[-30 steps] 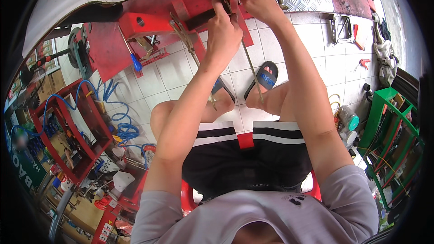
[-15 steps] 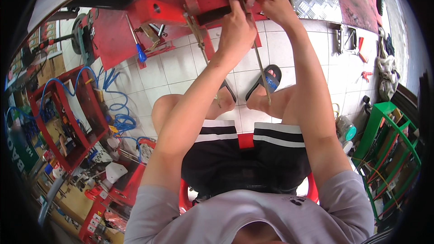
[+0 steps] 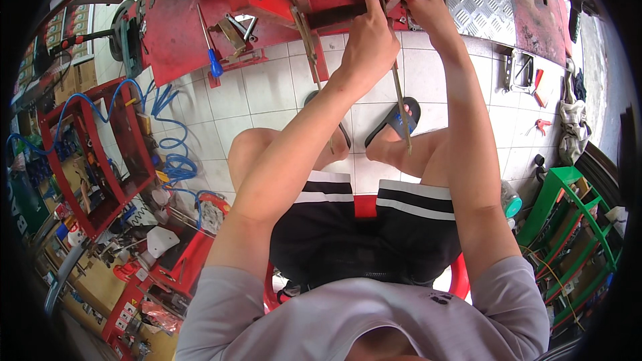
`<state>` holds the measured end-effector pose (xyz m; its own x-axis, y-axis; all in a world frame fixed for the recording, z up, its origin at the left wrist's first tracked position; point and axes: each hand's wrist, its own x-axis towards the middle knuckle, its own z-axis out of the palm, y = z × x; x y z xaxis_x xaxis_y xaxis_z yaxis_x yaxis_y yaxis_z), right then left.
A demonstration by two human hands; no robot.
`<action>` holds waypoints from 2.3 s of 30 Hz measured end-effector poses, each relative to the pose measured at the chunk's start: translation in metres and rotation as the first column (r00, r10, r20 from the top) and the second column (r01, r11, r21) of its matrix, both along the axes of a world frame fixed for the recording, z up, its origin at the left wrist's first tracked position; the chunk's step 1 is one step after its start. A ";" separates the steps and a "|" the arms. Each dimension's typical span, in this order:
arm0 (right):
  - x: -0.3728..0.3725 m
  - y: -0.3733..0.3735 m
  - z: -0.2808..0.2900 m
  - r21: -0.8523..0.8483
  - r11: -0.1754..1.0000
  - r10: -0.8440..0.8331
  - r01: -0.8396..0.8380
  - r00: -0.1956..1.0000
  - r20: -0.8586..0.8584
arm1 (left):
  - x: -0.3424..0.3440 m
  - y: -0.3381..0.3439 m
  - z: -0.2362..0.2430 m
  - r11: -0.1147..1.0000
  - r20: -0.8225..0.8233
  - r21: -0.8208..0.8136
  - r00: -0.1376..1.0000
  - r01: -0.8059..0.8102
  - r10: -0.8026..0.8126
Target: The person sits on a stool in a workshop and works on mechanical parts, likely from a motorcycle. They use their hands to manipulate a long metal strip and a brass-colored component, assembling or adjusting them together.
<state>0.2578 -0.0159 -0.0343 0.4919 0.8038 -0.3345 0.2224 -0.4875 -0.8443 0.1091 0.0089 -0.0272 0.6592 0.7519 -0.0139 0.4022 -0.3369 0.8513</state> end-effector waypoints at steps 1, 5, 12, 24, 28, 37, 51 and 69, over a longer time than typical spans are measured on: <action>-0.001 0.000 -0.001 0.001 1.000 -0.018 0.018 1.000 0.006 | 0.001 0.000 0.001 1.000 -0.009 -0.017 1.000 0.000 0.000; -0.002 0.001 -0.002 -0.011 0.999 -0.050 0.050 0.999 -0.010 | 0.001 0.000 0.000 1.000 0.024 -0.009 1.000 0.000 0.001; -0.004 0.001 -0.004 -0.015 0.997 -0.070 0.069 0.996 -0.048 | -0.002 0.002 0.000 0.998 0.018 -0.055 1.000 -0.011 0.012; -0.002 -0.011 0.000 -0.177 0.981 0.041 -0.076 0.980 -0.194 | 0.003 0.014 -0.015 0.997 0.001 0.081 1.000 -0.011 0.010; -0.007 -0.012 0.004 -0.182 0.973 0.097 -0.139 0.970 -0.222 | 0.010 0.015 -0.027 0.974 -0.033 -0.142 0.984 -0.176 0.173; -0.012 -0.012 0.006 -0.422 0.845 0.326 -0.329 0.942 -0.081 | 0.007 0.015 -0.028 0.957 -0.146 -0.240 0.980 -0.165 0.132; 0.003 -0.016 -0.005 -0.387 0.828 0.414 -0.406 0.908 -0.067 | -0.091 0.087 0.092 0.643 -0.016 -0.723 0.924 0.253 -0.382; 0.066 -0.036 0.004 -0.314 0.947 0.146 -0.065 0.960 0.240 | -0.303 0.275 -0.226 0.807 -0.711 0.318 0.437 -0.498 0.550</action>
<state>0.3242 -0.0522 -0.0299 0.5113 0.7375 -0.4413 0.4760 -0.6705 -0.5690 -0.1940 0.2840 -0.2529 -0.0966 0.9663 -0.2387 0.9812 0.1328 0.1403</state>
